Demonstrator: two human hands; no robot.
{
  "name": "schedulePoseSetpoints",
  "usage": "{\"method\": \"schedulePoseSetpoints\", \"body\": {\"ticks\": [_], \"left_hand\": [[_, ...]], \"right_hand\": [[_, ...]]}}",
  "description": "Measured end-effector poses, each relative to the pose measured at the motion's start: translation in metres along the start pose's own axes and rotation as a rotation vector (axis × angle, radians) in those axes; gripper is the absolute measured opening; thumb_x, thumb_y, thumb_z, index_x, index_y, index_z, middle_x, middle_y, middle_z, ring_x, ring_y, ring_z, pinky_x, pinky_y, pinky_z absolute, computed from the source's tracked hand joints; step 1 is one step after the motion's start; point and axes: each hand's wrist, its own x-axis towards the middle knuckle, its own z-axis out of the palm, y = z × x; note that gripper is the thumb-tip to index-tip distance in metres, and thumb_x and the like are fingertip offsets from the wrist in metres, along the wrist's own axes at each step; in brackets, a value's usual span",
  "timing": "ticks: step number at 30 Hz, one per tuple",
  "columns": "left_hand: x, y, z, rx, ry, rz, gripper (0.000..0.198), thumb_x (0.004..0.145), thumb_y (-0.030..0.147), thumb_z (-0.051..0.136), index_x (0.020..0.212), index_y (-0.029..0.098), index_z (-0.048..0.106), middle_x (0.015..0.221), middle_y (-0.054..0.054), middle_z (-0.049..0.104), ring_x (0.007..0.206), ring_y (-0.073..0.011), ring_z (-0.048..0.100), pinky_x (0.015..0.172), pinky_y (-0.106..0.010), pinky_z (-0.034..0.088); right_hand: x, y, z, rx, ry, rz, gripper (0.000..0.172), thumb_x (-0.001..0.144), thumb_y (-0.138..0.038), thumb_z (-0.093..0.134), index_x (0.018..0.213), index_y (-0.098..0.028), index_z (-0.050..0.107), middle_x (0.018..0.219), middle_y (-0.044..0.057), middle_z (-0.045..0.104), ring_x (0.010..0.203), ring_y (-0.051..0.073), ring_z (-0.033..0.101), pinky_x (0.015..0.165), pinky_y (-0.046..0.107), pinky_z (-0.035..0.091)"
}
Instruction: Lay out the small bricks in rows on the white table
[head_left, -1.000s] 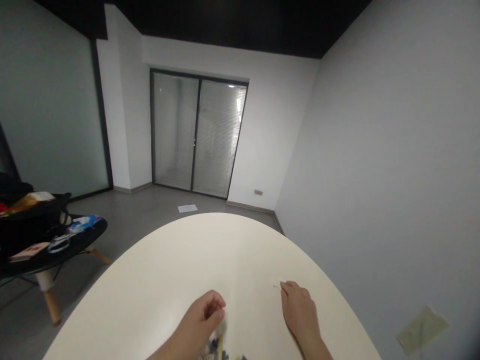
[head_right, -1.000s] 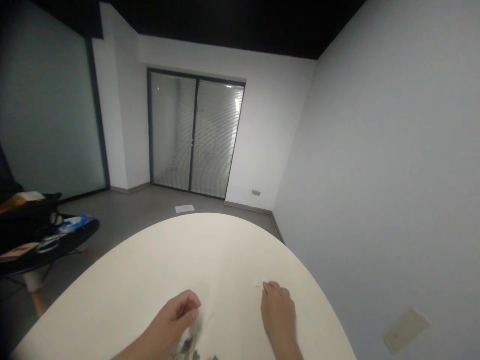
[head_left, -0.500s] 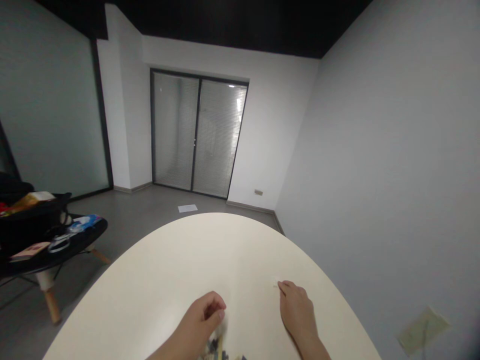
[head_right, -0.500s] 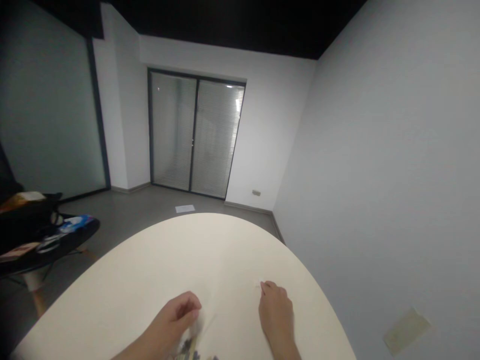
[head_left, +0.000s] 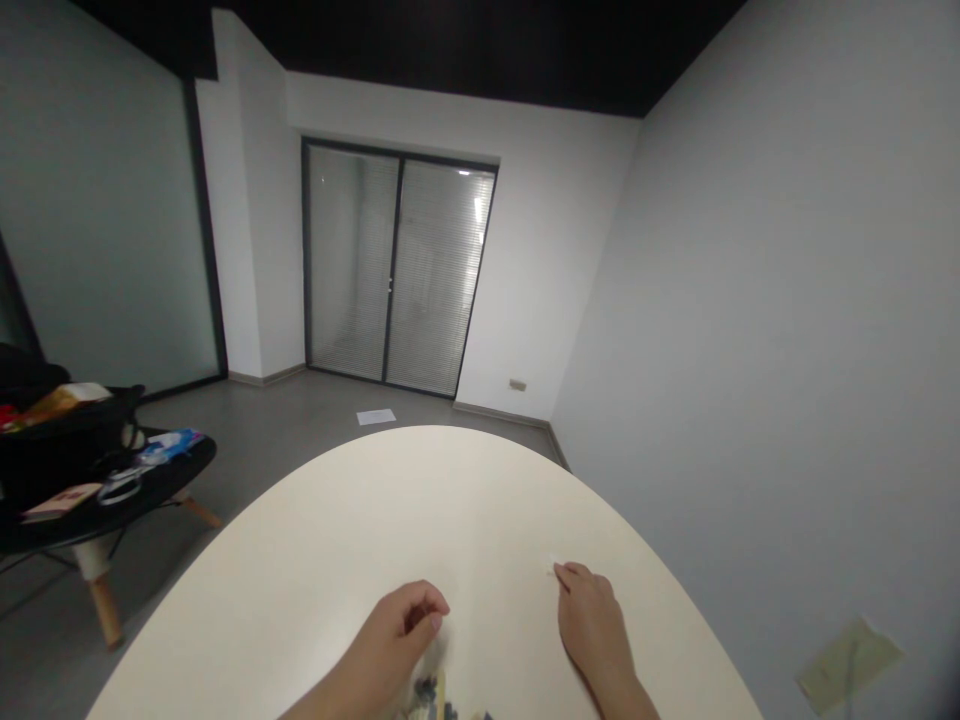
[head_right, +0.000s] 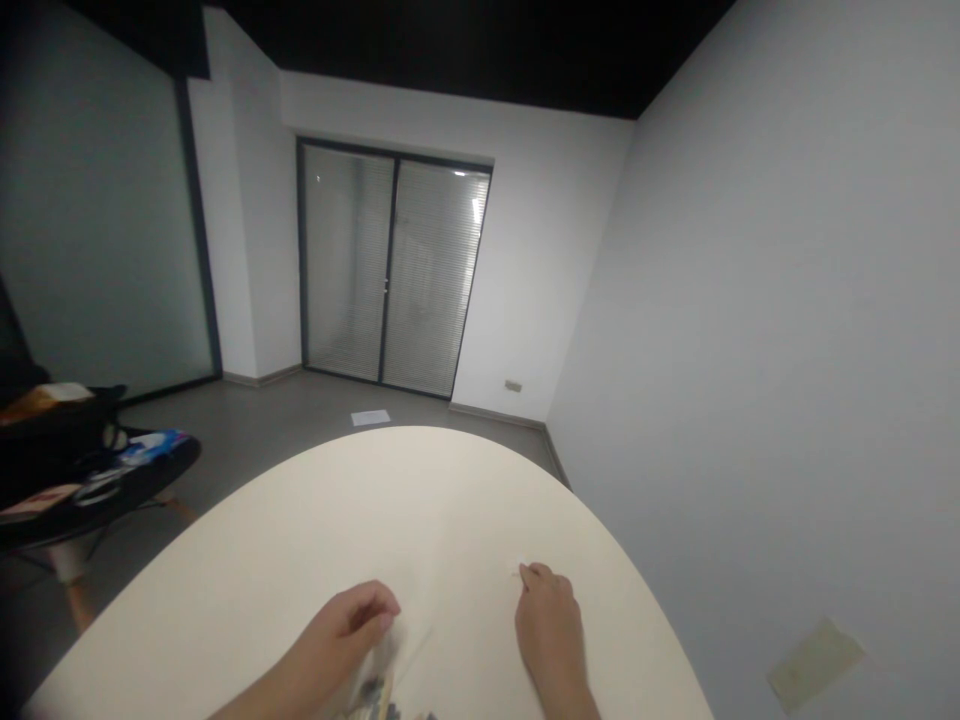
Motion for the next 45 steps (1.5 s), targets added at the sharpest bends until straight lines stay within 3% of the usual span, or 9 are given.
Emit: {"method": "schedulePoseSetpoints", "body": {"ticks": [6, 13, 16, 19, 23, 29, 35, 40, 45], "left_hand": [[-0.002, 0.014, -0.025, 0.29, -0.057, 0.072, 0.026, 0.082, 0.024, 0.05, 0.094, 0.018, 0.072, 0.085, -0.003, 0.066, 0.076, -0.0183, 0.056, 0.071, -0.027, 0.042], [-0.02, 0.05, -0.052, 0.465, -0.469, -0.086, 0.021, 0.058, 0.011, 0.064, 0.073, 0.02, 0.077, 0.061, 0.006, 0.055, 0.059, -0.0135, 0.049, 0.053, -0.022, 0.032], [-0.025, 0.055, -0.055, 0.516, -0.52, -0.15, 0.035, 0.054, 0.007, 0.065, 0.082, 0.023, 0.079, 0.061, 0.007, 0.055, 0.058, -0.0138, 0.048, 0.053, -0.022, 0.032], [-0.026, 0.051, -0.053, 0.583, -0.511, -0.12, 0.046, 0.052, 0.004, 0.065, 0.09, 0.026, 0.079, 0.067, 0.006, 0.059, 0.062, -0.0152, 0.051, 0.057, -0.023, 0.036], [-0.026, 0.042, -0.05, 0.619, -0.498, -0.108, 0.039, 0.054, 0.008, 0.065, 0.087, 0.026, 0.078, 0.068, 0.005, 0.061, 0.062, -0.0152, 0.052, 0.058, -0.023, 0.036], [-0.028, 0.037, -0.05, 0.64, -0.406, -0.071, 0.029, 0.055, 0.015, 0.067, 0.082, 0.025, 0.072, 0.075, 0.003, 0.066, 0.067, -0.0184, 0.054, 0.055, -0.024, 0.031], [-0.022, 0.038, -0.046, 0.554, -0.326, -0.046, 0.01, 0.06, 0.013, 0.058, 0.066, 0.021, 0.057, 0.063, 0.007, 0.056, 0.06, -0.0137, 0.049, 0.052, -0.023, 0.026], [-0.012, 0.039, -0.036, 0.284, -0.204, -0.01, 0.011, 0.068, 0.017, 0.057, 0.078, 0.018, 0.062, 0.065, 0.006, 0.056, 0.063, -0.0132, 0.049, 0.058, -0.023, 0.032], [-0.007, 0.025, -0.017, -0.131, -0.119, -0.074, 0.035, 0.072, 0.044, 0.069, 0.09, 0.015, 0.065, 0.056, 0.005, 0.053, 0.052, -0.0124, 0.046, 0.055, -0.025, 0.034]], "right_hand": [[0.001, 0.0, 0.005, 0.034, 0.046, -0.01, 0.052, 0.087, -0.003, 0.037, 0.126, -0.02, 0.068, 0.131, 0.007, 0.066, 0.113, 0.024, 0.06, 0.101, 0.035, 0.045], [-0.001, -0.008, -0.002, 0.182, 0.096, -0.057, 0.045, 0.087, -0.007, 0.038, 0.112, -0.016, 0.075, 0.118, 0.01, 0.073, 0.109, 0.026, 0.062, 0.102, 0.037, 0.044], [-0.005, -0.015, -0.008, 0.233, 0.078, -0.103, 0.041, 0.091, -0.014, 0.038, 0.106, -0.017, 0.075, 0.109, 0.009, 0.075, 0.104, 0.023, 0.066, 0.098, 0.032, 0.047], [-0.011, -0.023, -0.012, 0.379, 0.027, -0.168, 0.038, 0.091, -0.018, 0.039, 0.103, -0.018, 0.075, 0.106, 0.008, 0.076, 0.101, 0.02, 0.068, 0.095, 0.03, 0.049], [-0.019, -0.032, -0.017, 0.585, 0.0, -0.242, 0.035, 0.088, -0.019, 0.041, 0.1, -0.02, 0.074, 0.102, 0.007, 0.076, 0.097, 0.022, 0.069, 0.092, 0.034, 0.051], [-0.025, -0.04, -0.022, 0.657, -0.011, -0.269, 0.034, 0.088, -0.02, 0.043, 0.098, -0.021, 0.075, 0.095, 0.007, 0.076, 0.092, 0.022, 0.07, 0.088, 0.036, 0.051], [-0.028, -0.042, -0.024, 0.68, 0.017, -0.308, 0.031, 0.089, -0.02, 0.044, 0.096, -0.02, 0.074, 0.091, 0.008, 0.076, 0.088, 0.023, 0.07, 0.084, 0.036, 0.053], [-0.035, -0.056, -0.025, 0.698, 0.128, -0.446, 0.026, 0.09, -0.018, 0.047, 0.096, -0.021, 0.072, 0.084, 0.006, 0.074, 0.075, 0.018, 0.069, 0.073, 0.03, 0.055], [-0.045, -0.079, -0.03, 0.668, 0.354, -0.722, 0.015, 0.086, -0.02, 0.062, 0.098, -0.023, 0.069, 0.087, 0.006, 0.075, 0.078, 0.017, 0.07, 0.071, 0.025, 0.057]]}}
